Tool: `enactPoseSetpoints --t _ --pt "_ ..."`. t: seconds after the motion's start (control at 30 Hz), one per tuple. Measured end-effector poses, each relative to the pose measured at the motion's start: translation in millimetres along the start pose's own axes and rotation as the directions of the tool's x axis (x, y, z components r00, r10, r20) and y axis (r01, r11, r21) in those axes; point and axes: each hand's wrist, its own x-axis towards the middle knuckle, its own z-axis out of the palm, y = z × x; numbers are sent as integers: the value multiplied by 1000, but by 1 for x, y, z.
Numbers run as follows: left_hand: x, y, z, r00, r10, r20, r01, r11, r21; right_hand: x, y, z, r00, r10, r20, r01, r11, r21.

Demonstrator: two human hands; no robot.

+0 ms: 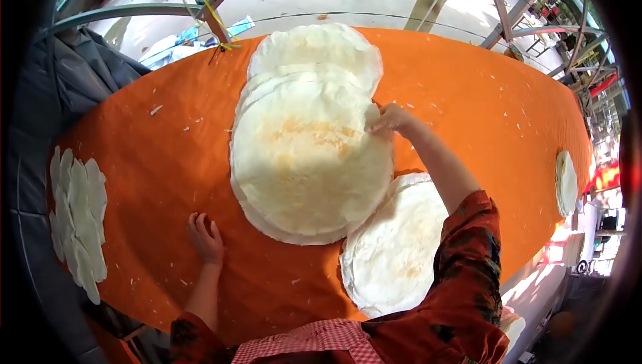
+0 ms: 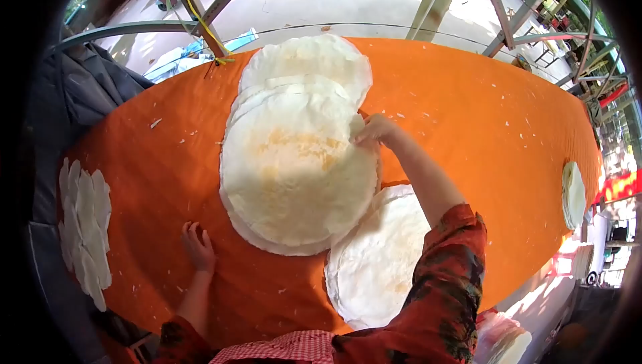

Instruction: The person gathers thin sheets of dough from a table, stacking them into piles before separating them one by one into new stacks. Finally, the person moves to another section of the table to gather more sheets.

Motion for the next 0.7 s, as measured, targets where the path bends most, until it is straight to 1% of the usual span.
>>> enactPoseSetpoints --t 0.07,0.13,0.17,0.2,0.23,0.27,0.33,0.37,0.43,0.5,0.53,0.57,0.6,0.63,0.67,0.7 --pt "2 -2 1 1000 -23 9 23 1000 -6 2 -12 14 988 -151 -27 153 986 65" --pt "2 0 1 998 -47 30 48 998 -32 -23 -80 23 942 -327 -74 316 940 -132" --pt "-2 -2 1 999 -40 36 41 999 -25 -27 -107 20 927 -357 -113 310 902 -301" --pt "-3 -5 3 999 -27 35 28 999 -20 -19 -124 10 895 -427 -129 355 856 -376" --pt "-1 -7 6 999 -15 30 15 1000 -17 -16 -140 1 899 -405 -169 367 905 -217" --pt "0 -6 5 999 -22 36 23 999 -35 -17 -156 -11 921 -330 -205 320 944 -85" --pt "1 -1 2 998 -48 46 51 996 -73 18 -145 -44 933 -295 -208 328 933 149" --pt "-1 -3 4 997 -62 34 64 996 -63 40 -136 -58 938 -273 -212 323 910 261" --pt "-4 -10 13 998 -65 17 66 995 -69 103 -98 -71 926 -238 -292 253 967 16" --pt "-11 -25 23 997 -51 64 51 999 11 138 -40 -89 886 -207 -415 132 970 -204" --pt "-14 -31 25 999 -17 46 16 1000 20 131 -35 -84 886 -290 -361 65 851 -522" --pt "-13 -32 25 999 9 36 -10 999 44 134 -33 -85 897 -181 -402 -5 907 -420" --pt "-6 -22 24 997 -1 75 0 1000 8 155 -23 -86 914 -61 -402 29 996 -86" --pt "-5 -14 15 994 -25 106 26 1000 -1 120 -47 -79 974 -36 -222 61 993 106" --pt "-5 -11 9 990 -52 129 53 999 -3 134 -40 -82 995 -98 -31 102 964 246" --pt "-5 -11 9 992 -38 124 38 999 -1 134 -41 -83 995 -89 34 78 966 246"
